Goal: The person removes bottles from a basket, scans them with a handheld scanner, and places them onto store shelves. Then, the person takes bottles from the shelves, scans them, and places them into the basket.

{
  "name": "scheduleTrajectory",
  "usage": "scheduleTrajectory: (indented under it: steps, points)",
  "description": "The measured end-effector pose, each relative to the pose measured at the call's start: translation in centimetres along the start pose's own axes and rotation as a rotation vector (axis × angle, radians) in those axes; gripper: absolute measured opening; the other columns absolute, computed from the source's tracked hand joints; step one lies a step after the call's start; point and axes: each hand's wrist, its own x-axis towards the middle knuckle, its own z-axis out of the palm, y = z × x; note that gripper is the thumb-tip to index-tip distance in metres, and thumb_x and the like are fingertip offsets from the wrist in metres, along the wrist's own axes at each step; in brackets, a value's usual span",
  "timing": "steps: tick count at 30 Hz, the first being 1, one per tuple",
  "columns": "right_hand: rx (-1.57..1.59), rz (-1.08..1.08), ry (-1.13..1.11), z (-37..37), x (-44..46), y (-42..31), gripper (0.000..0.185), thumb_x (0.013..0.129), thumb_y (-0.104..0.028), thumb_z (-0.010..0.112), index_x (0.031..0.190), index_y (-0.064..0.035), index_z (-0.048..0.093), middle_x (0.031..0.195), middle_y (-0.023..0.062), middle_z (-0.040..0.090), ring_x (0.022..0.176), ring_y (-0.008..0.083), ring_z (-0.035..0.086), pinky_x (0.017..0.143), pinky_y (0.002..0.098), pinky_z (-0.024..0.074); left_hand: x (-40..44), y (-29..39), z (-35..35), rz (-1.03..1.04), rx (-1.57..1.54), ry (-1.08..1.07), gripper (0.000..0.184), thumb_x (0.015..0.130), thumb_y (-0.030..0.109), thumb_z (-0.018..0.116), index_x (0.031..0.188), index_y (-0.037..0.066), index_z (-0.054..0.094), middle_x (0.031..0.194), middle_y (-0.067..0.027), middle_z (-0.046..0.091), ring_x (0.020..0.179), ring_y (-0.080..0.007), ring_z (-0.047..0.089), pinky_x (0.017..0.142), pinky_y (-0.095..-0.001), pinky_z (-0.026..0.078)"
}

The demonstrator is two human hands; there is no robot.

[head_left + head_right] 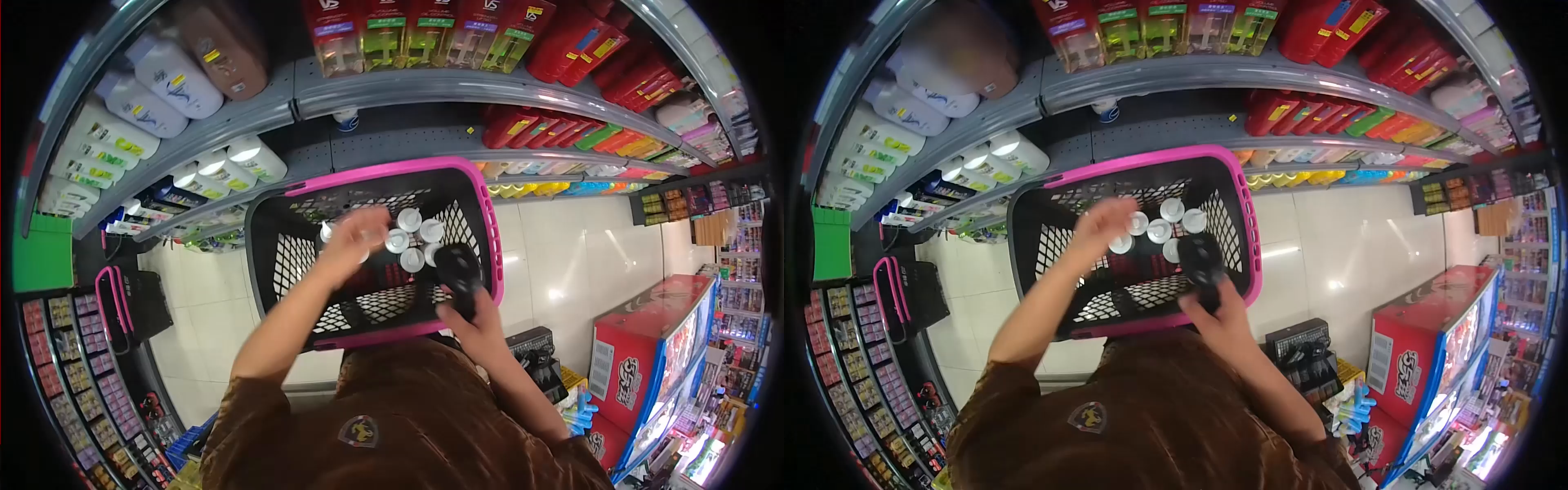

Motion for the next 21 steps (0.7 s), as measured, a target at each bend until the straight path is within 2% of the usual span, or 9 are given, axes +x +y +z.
scheduleTrajectory:
  steps: [2, 3, 5, 7, 9, 11, 13, 15, 21]
  points:
    - [0.016, -0.129, -0.016, 0.7, 0.8, 0.5, 0.055, 0.092, -0.004, 0.069, 0.142, 0.0004, 0.048, 0.126, 0.014, 0.064, 0.118, 0.0141, 0.061, 0.095, 0.0304, 0.0504, -5.2, -0.9, 4.2, -0.188, -0.387, -0.155, 0.074, 0.095, 0.024, 0.07, 0.158, 0.009, 0.034, 0.147, -0.0122, 0.052, 0.13, -0.0195, 0.056, 0.106, -0.0369, 0.047]
    - [0.027, -0.145, -0.08, 5.2, 0.3, -0.8, 0.062, 0.091, -0.01, 0.07, 0.146, 0.0034, 0.044, 0.132, 0.0211, 0.062, 0.123, 0.0241, 0.062, 0.1, 0.0352, 0.0495, -9.3, -0.6, 3.0, -0.175, -0.526, -0.257, 0.076, 0.096, 0.024, 0.069, 0.159, 0.008, 0.03, 0.152, -0.0148, 0.047, 0.132, -0.0228, 0.055, 0.109, -0.0383, 0.046]
    - [-0.347, -0.265, -0.075, 8.7, 0.2, 1.6, 0.07, 0.09, -0.01, 0.073, 0.151, 0.0017, 0.04, 0.128, 0.0178, 0.063, 0.113, 0.0231, 0.064, 0.097, 0.0333, 0.0505, -12.8, -3.4, 3.1, -0.015, -0.53, -0.255, 0.075, 0.097, 0.026, 0.069, 0.158, 0.006, 0.032, 0.149, -0.0145, 0.05, 0.131, -0.0246, 0.056, 0.107, -0.0378, 0.047]
    - [-0.473, -0.61, -0.176, 11.2, 0.3, 1.1, 0.077, 0.088, -0.016, 0.075, 0.153, 0.0032, 0.037, 0.134, 0.0239, 0.06, 0.112, 0.0311, 0.066, 0.095, 0.0375, 0.0534, -15.2, -1.2, 3.3, -0.211, -0.594, 0.247, 0.045, 0.101, 0.028, 0.064, 0.138, 0.003, 0.057, 0.126, -0.0097, 0.068, 0.115, -0.0209, 0.065, 0.098, -0.0361, 0.052]
    - [-0.407, -0.497, -0.251, 12.0, 0.8, 0.4, 0.064, 0.089, -0.017, 0.074, 0.145, 0.0003, 0.049, 0.131, 0.0224, 0.063, 0.107, 0.0323, 0.069, 0.09, 0.0395, 0.0558, -16.7, -2.7, 0.4, -0.2, -0.716, 0.303, 0.033, 0.103, 0.03, 0.062, 0.124, 0.005, 0.064, 0.116, -0.009, 0.071, 0.106, -0.0209, 0.069, 0.094, -0.0363, 0.054]
    - [-0.54, -0.243, -0.337, 10.9, 2.8, -0.3, 0.048, 0.088, -0.018, 0.07, 0.132, -0.0029, 0.061, 0.121, 0.0238, 0.068, 0.115, 0.0401, 0.066, 0.098, 0.0459, 0.0518, -18.2, -1.2, -1.1, -0.186, -0.78, 0.423, 0.028, 0.103, 0.027, 0.062, 0.121, 0.005, 0.062, 0.104, -0.0095, 0.072, 0.092, -0.0215, 0.071, 0.081, -0.0402, 0.059]
    - [-0.608, -0.078, -0.157, 8.5, 6.2, 3.3, 0.035, 0.086, -0.02, 0.071, 0.119, -0.0069, 0.068, 0.11, 0.019, 0.072, 0.105, 0.0368, 0.07, 0.092, 0.046, 0.0544, -20.0, -1.2, -3.0, -0.183, -0.767, 0.467, 0.026, 0.102, 0.024, 0.062, 0.119, 0.005, 0.06, 0.099, -0.0102, 0.07, 0.09, -0.0226, 0.07, 0.08, -0.0419, 0.059]
    - [-0.933, -0.065, -0.07, 4.2, 9.8, 8.5, 0.043, 0.084, -0.02, 0.072, 0.125, -0.0083, 0.065, 0.112, 0.0208, 0.071, 0.107, 0.035, 0.07, 0.093, 0.0441, 0.0548, -21.3, -1.2, -4.5, -0.142, -0.803, 0.467, 0.024, 0.1, 0.021, 0.063, 0.118, 0.005, 0.059, 0.091, -0.0087, 0.067, 0.082, -0.0206, 0.067, 0.074, -0.0396, 0.058]
    - [-1.432, 0.204, -0.255, -2.0, 17.6, 17.8, 0.072, 0.081, -0.021, 0.077, 0.146, -0.0104, 0.047, 0.122, 0.0204, 0.068, 0.114, 0.0343, 0.067, 0.096, 0.0444, 0.0539, -22.8, -0.8, -5.2, -0.062, -0.793, 0.501, 0.018, 0.099, 0.019, 0.062, 0.112, 0.007, 0.059, 0.079, -0.0048, 0.06, 0.068, -0.0158, 0.059, 0.065, -0.0344, 0.052]
